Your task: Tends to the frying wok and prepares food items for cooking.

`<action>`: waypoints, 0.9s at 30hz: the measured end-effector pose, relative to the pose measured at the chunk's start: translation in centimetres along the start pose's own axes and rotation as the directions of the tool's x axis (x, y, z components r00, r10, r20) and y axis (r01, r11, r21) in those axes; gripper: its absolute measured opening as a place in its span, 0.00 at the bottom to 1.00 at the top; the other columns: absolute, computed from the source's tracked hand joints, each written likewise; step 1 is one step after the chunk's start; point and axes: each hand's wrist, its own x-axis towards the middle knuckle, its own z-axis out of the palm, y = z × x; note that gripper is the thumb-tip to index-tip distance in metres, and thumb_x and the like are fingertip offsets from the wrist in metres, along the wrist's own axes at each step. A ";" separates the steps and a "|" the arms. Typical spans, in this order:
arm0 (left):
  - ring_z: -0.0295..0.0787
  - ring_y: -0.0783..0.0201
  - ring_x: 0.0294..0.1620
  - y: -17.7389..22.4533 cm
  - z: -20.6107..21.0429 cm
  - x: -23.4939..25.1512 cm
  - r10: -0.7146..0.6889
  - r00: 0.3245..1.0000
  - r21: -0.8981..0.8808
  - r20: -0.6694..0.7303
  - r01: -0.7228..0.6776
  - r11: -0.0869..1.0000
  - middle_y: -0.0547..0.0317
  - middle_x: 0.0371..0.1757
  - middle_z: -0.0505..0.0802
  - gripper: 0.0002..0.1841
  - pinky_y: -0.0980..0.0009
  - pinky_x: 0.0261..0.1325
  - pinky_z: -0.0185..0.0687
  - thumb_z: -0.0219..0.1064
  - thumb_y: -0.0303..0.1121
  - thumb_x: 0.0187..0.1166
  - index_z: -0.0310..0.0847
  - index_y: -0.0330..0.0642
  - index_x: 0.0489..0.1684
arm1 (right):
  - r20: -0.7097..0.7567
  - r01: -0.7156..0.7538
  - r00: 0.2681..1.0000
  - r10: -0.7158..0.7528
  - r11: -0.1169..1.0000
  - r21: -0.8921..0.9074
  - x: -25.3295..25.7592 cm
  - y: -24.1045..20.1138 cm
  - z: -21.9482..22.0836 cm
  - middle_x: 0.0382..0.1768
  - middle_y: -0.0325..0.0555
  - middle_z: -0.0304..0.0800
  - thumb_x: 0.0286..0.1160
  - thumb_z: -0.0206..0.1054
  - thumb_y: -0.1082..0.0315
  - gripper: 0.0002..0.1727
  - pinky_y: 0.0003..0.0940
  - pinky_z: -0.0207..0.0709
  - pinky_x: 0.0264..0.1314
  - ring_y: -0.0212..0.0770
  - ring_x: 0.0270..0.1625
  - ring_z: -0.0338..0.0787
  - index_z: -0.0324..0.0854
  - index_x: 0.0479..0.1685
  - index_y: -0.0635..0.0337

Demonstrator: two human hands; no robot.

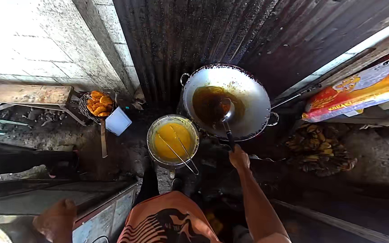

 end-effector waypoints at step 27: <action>0.89 0.37 0.65 -0.3 0.0 -0.1 0.027 1.000 0.052 0.009 -0.027 0.998 0.41 0.52 0.96 0.23 0.33 0.80 0.62 0.49 0.43 0.90 0.93 0.43 0.51 | -0.202 0.035 0.978 0.050 0.917 0.396 4.1 0.9 -5.0 0.53 0.69 0.91 0.84 0.65 0.57 0.21 0.74 0.76 0.60 0.70 0.58 0.89 0.83 0.69 0.57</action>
